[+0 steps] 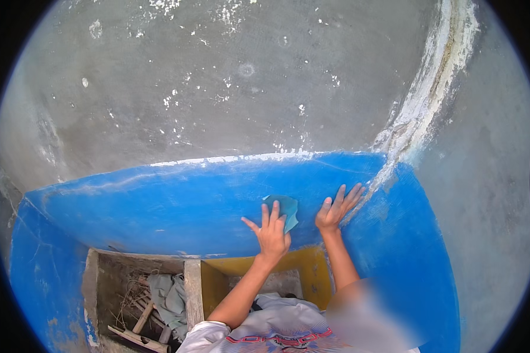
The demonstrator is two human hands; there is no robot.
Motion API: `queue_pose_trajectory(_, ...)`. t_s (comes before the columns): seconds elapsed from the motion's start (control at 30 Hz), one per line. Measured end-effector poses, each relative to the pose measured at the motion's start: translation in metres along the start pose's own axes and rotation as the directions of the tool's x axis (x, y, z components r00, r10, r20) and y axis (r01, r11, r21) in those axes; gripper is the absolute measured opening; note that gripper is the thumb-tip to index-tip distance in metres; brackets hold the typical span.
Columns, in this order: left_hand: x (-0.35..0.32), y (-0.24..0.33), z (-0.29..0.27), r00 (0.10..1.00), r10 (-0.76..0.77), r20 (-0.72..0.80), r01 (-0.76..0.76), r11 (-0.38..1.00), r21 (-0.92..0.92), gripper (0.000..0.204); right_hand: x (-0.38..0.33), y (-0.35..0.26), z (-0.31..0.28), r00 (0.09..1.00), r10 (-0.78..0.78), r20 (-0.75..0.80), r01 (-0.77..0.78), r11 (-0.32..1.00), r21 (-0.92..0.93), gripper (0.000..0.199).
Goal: The person sands a blue painted section of a wall using a piece of sandpaper, moving their hand back and forth and in circular motions over different parts of the blue surface.
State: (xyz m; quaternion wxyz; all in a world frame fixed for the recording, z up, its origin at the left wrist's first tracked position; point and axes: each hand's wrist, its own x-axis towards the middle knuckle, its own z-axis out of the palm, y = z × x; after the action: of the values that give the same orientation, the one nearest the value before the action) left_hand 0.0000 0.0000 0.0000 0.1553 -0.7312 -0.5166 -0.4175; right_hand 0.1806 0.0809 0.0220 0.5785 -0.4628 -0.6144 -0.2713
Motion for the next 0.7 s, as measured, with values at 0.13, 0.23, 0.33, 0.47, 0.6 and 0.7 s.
queue_pose_trajectory(0.13, 0.038, -0.029, -0.042, 0.924, -0.163, -0.346, 0.151, 0.987, -0.061, 0.022, -0.006, -0.003, -0.001, 1.000, 0.007, -0.004, -0.007, 1.000, -0.003, 0.056)
queue_pose_trajectory(0.23, 0.085, -0.019, -0.067, 0.886, -0.117, -0.449, 0.100, 0.993, -0.060, 0.019, -0.003, -0.005, 0.006, 0.999, 0.037, -0.034, -0.037, 0.999, 0.015, 0.055)
queue_pose_trajectory(0.33, 0.052, -0.008, -0.045, 0.967, 0.015, -0.256, -0.026, 0.999, -0.037, 0.021, -0.002, -0.009, 0.004, 0.999, 0.034, -0.024, -0.033, 0.999, 0.006, 0.055)
queue_pose_trajectory(0.47, -0.005, -0.023, -0.027, 0.991, -0.048, -0.124, 0.047, 0.999, -0.013, 0.028, 0.001, -0.016, 0.007, 1.000, 0.013, -0.025, -0.013, 1.000, -0.011, 0.056)
queue_pose_trajectory(0.6, 0.073, -0.007, -0.055, 0.944, -0.088, -0.318, 0.056, 0.993, -0.107, 0.027, -0.005, -0.002, -0.003, 0.999, 0.031, -0.009, -0.031, 0.999, -0.043, 0.056)
queue_pose_trajectory(0.7, 0.093, -0.006, -0.054, 0.936, 0.033, -0.351, -0.050, 0.998, -0.039, 0.026, 0.011, -0.026, -0.011, 0.996, 0.084, -0.011, -0.084, 0.996, 0.006, 0.055)
